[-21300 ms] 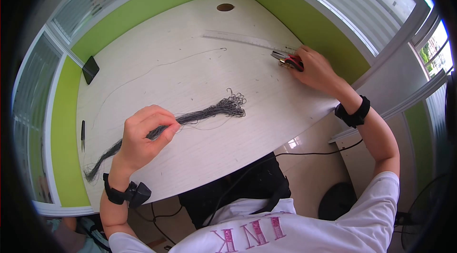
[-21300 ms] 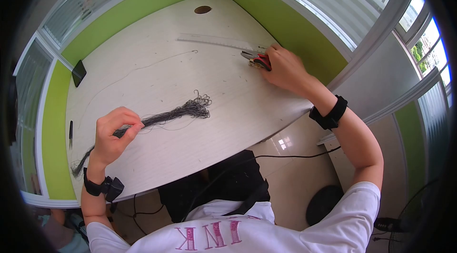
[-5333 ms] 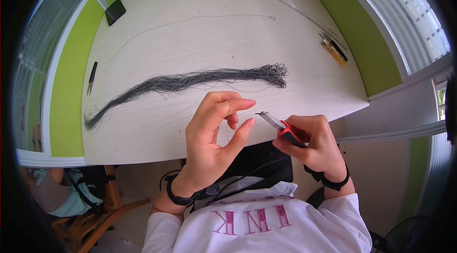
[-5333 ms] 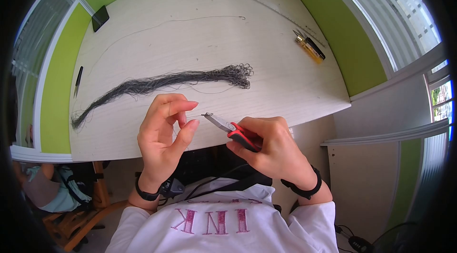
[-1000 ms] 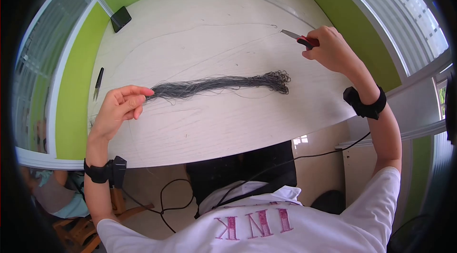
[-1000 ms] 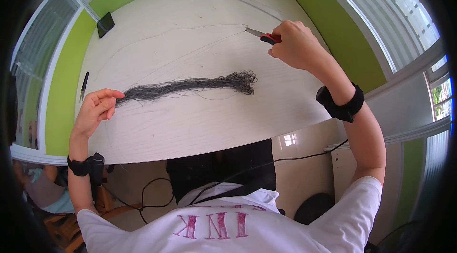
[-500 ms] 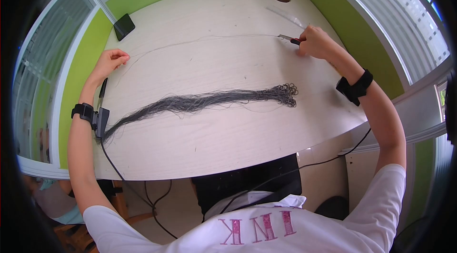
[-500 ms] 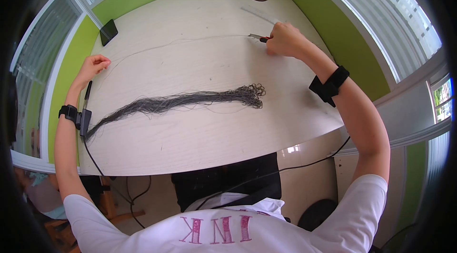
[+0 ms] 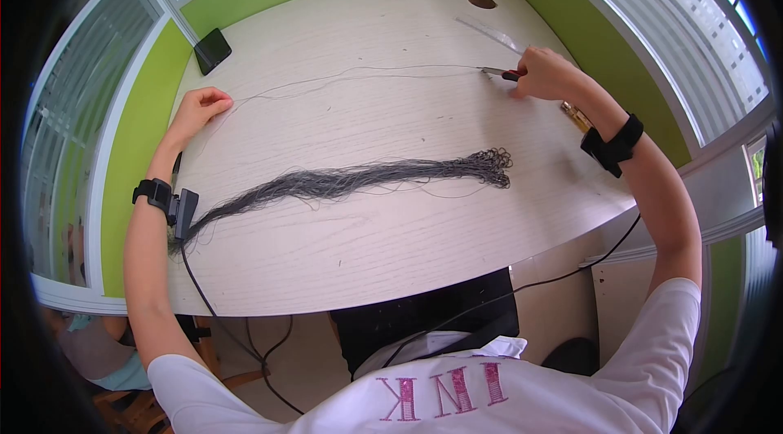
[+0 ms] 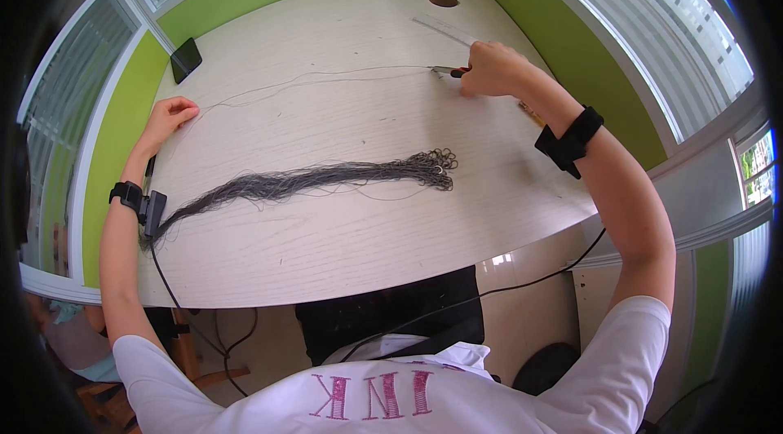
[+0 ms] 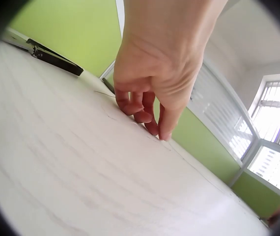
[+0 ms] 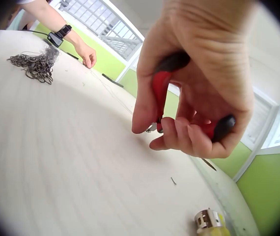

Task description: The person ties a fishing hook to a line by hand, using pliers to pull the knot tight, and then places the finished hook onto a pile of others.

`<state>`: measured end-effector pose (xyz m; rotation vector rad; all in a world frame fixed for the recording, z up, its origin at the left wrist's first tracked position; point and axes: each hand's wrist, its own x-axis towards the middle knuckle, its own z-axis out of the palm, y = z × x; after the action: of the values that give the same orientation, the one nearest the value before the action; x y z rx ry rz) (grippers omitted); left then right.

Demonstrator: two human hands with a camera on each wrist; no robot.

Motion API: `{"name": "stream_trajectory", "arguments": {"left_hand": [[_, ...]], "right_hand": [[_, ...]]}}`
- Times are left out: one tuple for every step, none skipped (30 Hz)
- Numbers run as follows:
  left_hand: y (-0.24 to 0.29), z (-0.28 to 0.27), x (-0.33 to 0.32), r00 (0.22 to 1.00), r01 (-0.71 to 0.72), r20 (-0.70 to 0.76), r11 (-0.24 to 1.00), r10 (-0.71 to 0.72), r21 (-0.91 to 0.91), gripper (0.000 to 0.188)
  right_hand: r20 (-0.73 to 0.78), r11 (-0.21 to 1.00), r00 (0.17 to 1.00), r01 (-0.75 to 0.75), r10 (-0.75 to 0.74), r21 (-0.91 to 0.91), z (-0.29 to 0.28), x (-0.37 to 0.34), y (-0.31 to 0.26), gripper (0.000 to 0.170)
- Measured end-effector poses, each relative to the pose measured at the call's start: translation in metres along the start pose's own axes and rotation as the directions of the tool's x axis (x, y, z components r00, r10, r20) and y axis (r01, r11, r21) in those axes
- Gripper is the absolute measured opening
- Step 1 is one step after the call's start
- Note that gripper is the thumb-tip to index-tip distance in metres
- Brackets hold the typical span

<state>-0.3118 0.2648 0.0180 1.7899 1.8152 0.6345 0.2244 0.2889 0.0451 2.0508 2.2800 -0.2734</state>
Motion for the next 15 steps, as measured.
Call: {"name": "stream_trajectory", "arguments": {"left_hand": [[0.000, 0.000, 0.000, 1.000, 0.001, -0.004, 1.000, -0.001, 0.003, 0.014], [0.000, 0.000, 0.000, 1.000, 0.002, -0.009, 1.000, -0.002, 0.006, 0.013], [0.000, 0.000, 0.000, 1.000, 0.002, -0.010, 1.000, -0.002, 0.005, 0.013], [-0.001, 0.001, 0.000, 1.000, 0.004, -0.016, 1.000, -0.004, -0.003, 0.013], [-0.001, 0.001, 0.001, 1.000, 0.005, -0.022, 1.000, -0.005, -0.011, 0.013], [-0.002, 0.001, 0.001, 1.000, 0.005, -0.023, 1.000, -0.005, -0.012, 0.013], [-0.002, 0.001, 0.001, 1.000, 0.000, -0.028, 1.000, -0.001, -0.016, 0.013], [-0.001, 0.002, 0.001, 0.999, -0.003, -0.032, 1.000, 0.003, -0.018, 0.013], [-0.002, 0.002, 0.001, 0.999, -0.004, -0.033, 1.000, 0.003, -0.019, 0.013], [-0.003, 0.003, 0.001, 0.999, -0.005, -0.041, 1.000, 0.004, -0.022, 0.013], [-0.003, 0.003, 0.001, 0.999, -0.006, -0.048, 1.000, 0.004, -0.025, 0.013], [-0.003, 0.003, 0.001, 0.999, -0.005, -0.048, 1.000, 0.004, -0.025, 0.013], [-0.003, 0.004, 0.001, 0.999, -0.006, -0.050, 0.999, 0.004, -0.032, 0.013], [-0.003, 0.004, 0.001, 0.999, -0.006, -0.053, 0.999, 0.004, -0.039, 0.013], [-0.002, 0.004, 0.000, 0.999, -0.006, -0.053, 0.999, 0.004, -0.038, 0.013]], "right_hand": [[0.000, 1.000, 1.000, 0.000, 0.000, -0.001, -0.002, -0.002, -0.002, 0.039], [0.016, 1.000, 1.000, -0.009, 0.010, -0.025, -0.005, -0.004, -0.004, 0.037], [0.032, 0.999, 0.999, -0.018, 0.019, -0.048, -0.007, -0.006, -0.005, 0.036], [0.031, 0.999, 0.999, -0.018, 0.019, -0.050, -0.006, -0.007, -0.005, 0.036], [0.008, 0.998, 1.000, 0.005, -0.005, -0.063, -0.006, -0.008, -0.003, 0.036], [-0.013, 0.997, 0.999, 0.028, -0.029, -0.076, -0.006, -0.009, -0.001, 0.036], [-0.014, 0.997, 0.999, 0.028, -0.029, -0.077, -0.005, -0.009, 0.000, 0.036], [-0.041, 0.994, 0.998, 0.049, -0.053, -0.094, -0.003, -0.009, 0.004, 0.034], [-0.068, 0.991, 0.995, 0.069, -0.077, -0.113, -0.001, -0.009, 0.006, 0.032], [-0.069, 0.991, 0.995, 0.069, -0.077, -0.113, 0.000, -0.009, 0.008, 0.032], [-0.103, 0.991, 0.991, 0.075, -0.087, -0.113, 0.000, -0.008, 0.010, 0.030], [-0.136, 0.990, 0.986, 0.081, -0.097, -0.113, 0.001, -0.008, 0.012, 0.028], [-0.136, 0.990, 0.986, 0.082, -0.097, -0.113, 0.000, -0.008, 0.012, 0.028], [-0.149, 0.992, 0.984, 0.086, -0.100, -0.098, -0.002, -0.009, 0.011, 0.025], [-0.161, 0.993, 0.982, 0.090, -0.102, -0.082, -0.003, -0.010, 0.010, 0.023]]}}
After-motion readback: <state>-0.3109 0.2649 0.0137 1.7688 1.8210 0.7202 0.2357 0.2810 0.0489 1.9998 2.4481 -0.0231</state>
